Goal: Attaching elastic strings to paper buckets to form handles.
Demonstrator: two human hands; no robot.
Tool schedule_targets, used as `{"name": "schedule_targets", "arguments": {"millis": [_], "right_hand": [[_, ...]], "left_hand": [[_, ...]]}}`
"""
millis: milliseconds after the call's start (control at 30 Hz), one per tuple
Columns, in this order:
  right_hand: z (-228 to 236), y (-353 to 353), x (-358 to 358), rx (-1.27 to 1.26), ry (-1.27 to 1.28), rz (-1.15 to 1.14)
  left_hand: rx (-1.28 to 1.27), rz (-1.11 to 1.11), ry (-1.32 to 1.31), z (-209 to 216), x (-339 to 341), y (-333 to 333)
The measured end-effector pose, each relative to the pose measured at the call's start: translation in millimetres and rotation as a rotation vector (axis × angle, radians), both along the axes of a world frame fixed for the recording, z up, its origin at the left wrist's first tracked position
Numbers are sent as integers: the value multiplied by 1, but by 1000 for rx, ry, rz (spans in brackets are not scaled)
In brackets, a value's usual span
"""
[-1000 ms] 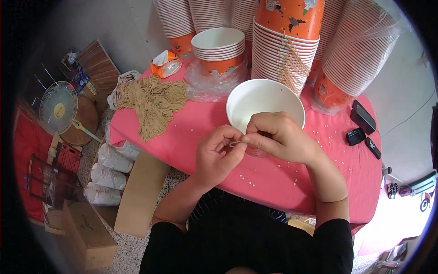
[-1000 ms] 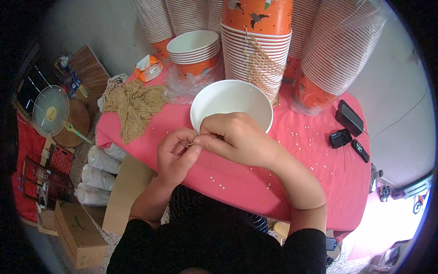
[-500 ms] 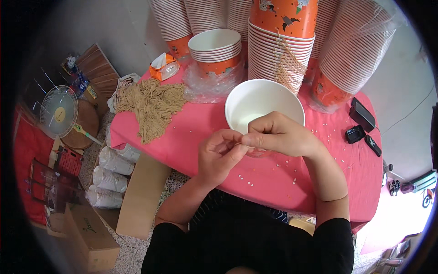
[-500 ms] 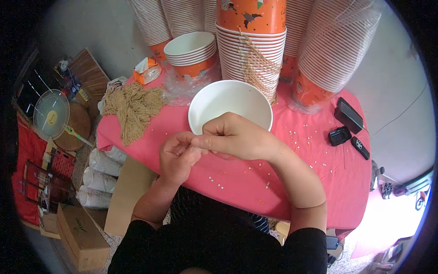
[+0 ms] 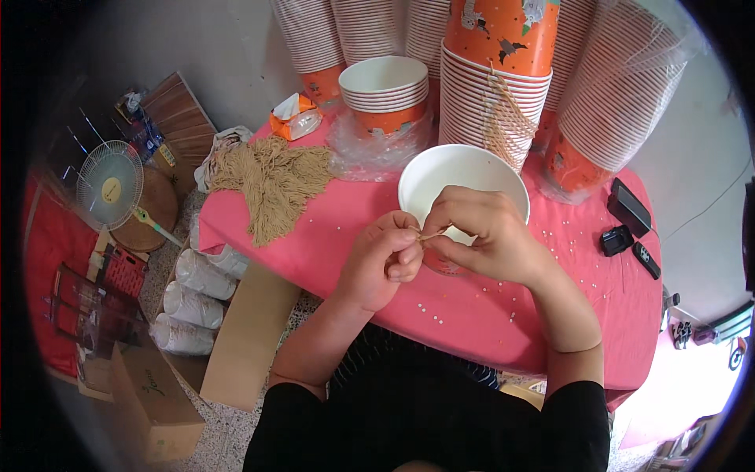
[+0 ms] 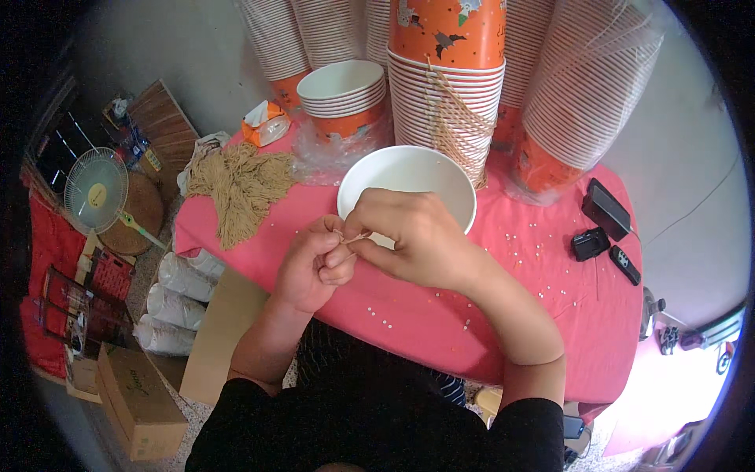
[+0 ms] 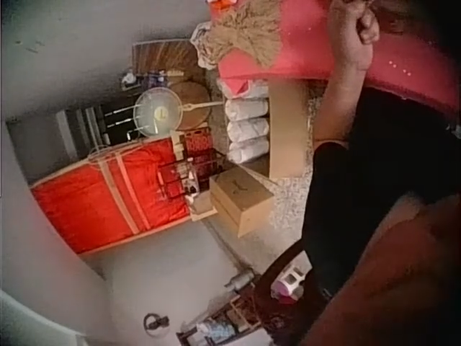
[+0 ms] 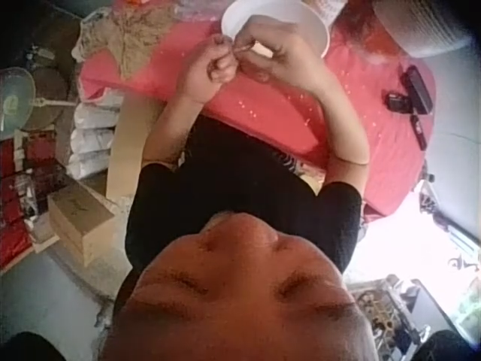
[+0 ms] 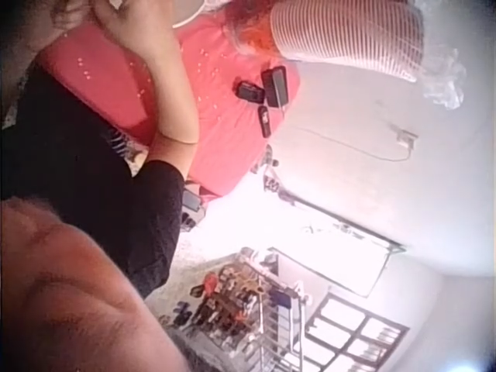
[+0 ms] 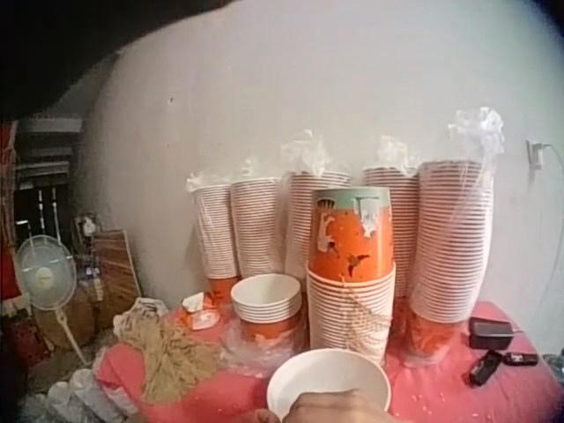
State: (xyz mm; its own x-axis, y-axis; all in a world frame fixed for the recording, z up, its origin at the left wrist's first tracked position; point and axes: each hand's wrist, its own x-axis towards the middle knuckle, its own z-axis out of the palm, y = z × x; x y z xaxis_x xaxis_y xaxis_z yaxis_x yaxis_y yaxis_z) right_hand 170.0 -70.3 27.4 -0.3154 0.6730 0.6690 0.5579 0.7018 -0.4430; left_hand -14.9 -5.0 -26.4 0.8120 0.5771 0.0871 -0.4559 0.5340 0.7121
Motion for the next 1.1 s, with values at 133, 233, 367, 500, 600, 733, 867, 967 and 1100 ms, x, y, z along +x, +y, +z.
{"name": "schedule_targets", "arguments": {"millis": [133, 233, 367, 500, 600, 733, 867, 967, 1100], "right_hand": [[3, -3, -3, -63, 38, -25], [1, -2, -3, -20, 55, -21], [-1, 0, -3, 82, 2, -66], [-2, -1, -3, 175, -64, -117], [0, -3, -6, 202, -95, -156], [0, -3, -6, 204, -82, -153], [-1, -1, -5, 194, -73, -149], [-1, -1, -4, 185, -70, -140], [0, 0, -1, 199, -99, -119]], "left_hand": [[6, -11, -15, -2, 0, 0], [27, 27, -14, -2, 0, -1], [38, 27, -49, -3, 0, -1], [49, 52, -45, -4, 0, -2], [90, 130, 14, -1, 0, -5], [170, 178, 56, 3, 0, -9], [187, 159, 36, -1, -3, -6], [223, 154, 43, -2, -4, -4], [377, 268, 168, 2, -4, -6]]}}
